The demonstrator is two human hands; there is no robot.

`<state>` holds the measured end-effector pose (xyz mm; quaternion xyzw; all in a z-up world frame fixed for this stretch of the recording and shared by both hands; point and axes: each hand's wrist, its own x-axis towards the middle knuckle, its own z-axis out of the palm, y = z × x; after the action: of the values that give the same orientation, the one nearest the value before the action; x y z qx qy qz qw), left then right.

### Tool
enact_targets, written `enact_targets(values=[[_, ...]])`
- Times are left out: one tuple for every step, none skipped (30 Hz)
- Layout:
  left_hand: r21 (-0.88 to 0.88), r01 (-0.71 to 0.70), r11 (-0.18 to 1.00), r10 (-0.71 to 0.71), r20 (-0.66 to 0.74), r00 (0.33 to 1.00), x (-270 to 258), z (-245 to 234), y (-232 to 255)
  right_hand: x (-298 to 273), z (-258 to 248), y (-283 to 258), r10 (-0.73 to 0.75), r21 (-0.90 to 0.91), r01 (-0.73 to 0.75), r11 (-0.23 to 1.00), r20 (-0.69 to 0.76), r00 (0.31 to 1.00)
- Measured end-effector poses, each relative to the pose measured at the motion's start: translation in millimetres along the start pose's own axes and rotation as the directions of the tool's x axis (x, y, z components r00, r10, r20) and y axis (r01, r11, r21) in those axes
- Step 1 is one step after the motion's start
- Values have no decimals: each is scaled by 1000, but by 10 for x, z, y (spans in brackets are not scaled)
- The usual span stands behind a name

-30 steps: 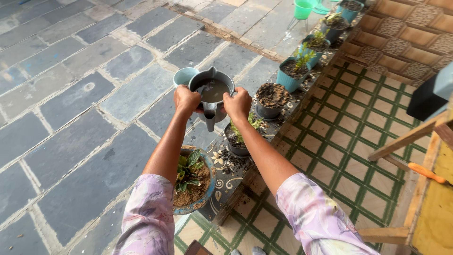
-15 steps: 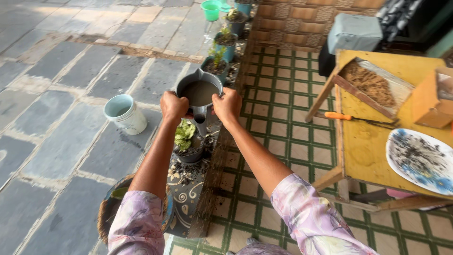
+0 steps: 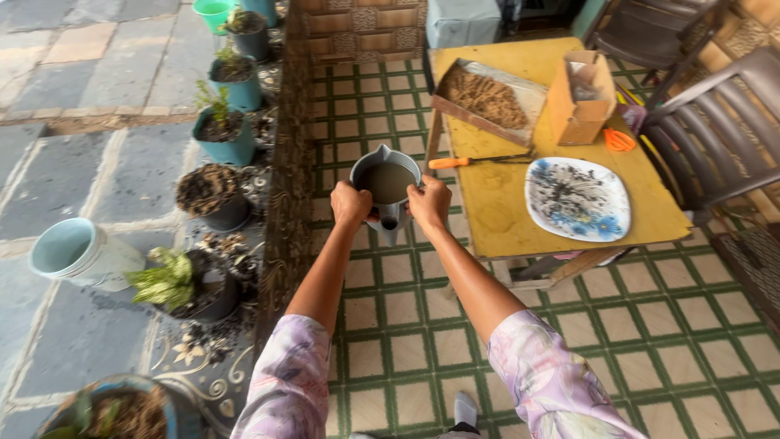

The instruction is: The person tends to potted plants on a tiled balcony. They adjust soil around a variegated plant, water it with a metal watering can, remove a dead leaf from another plant, and loosen the soil with a small hand trowel.

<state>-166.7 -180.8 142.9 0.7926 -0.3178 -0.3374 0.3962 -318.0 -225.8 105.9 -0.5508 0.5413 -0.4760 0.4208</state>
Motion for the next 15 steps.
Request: enact_targets(values=[[18, -25, 1000, 24, 19, 1000, 0, 257, 44, 100, -235, 103, 12, -18, -12, 1000, -10, 1000], [-41, -10, 999, 12, 47, 999, -8, 495, 98, 184, -464, 196, 25, -30, -25, 999, -20, 999], [-98, 8, 995, 0, 77, 997, -22, 744, 156, 268, -671, 283, 38, -41, -39, 998, -29, 999], [-161, 34, 986, -16, 110, 994, -41, 1014, 204, 353, -883, 381, 38, -43, -39, 998, -38, 999], [-158, 24, 987, -3, 133, 991, -42, 1269, 255, 436, -1084, 482, 37, -45, -40, 998, -48, 998], [-154, 15, 988, 9, 149, 989, -40, 1489, 294, 510, -1255, 585, 37, -45, -39, 998, -51, 998], [-151, 5, 989, 20, 166, 986, -44, 1703, 324, 594, -1434, 692, 22, -40, -24, 999, -52, 998], [-164, 11, 986, 17, 167, 986, -35, 1897, 353, 697, -1580, 798, 6, -32, -7, 999, -50, 999], [-176, 17, 984, 13, 168, 986, -32, 2100, 388, 802, -1722, 909, -10, -23, 9, 1000, -48, 999], [-187, 24, 982, 8, 166, 986, -29, 2273, 404, 883, -1850, 1029, -13, -45, 11, 999, -48, 999], [-181, 27, 983, 5, 174, 985, -39, 2432, 399, 953, -1977, 1149, -16, -66, 13, 998, -47, 999], [-178, 24, 984, 8, 179, 984, -31, 2579, 405, 1057, -2063, 1246, -26, -86, 22, 996, -47, 999], [-174, 21, 984, 11, 183, 983, -12, 2699, 399, 1131, -2115, 1343, -12, -65, 8, 998, -48, 999], [-152, 30, 988, -3, 175, 985, 12, 2807, 381, 1168, -2169, 1443, 3, -46, -5, 999, -48, 999], [-130, 38, 991, -16, 167, 986, 41, 2907, 350, 1190, -2210, 1533, 18, -28, -19, 999, -48, 999]])
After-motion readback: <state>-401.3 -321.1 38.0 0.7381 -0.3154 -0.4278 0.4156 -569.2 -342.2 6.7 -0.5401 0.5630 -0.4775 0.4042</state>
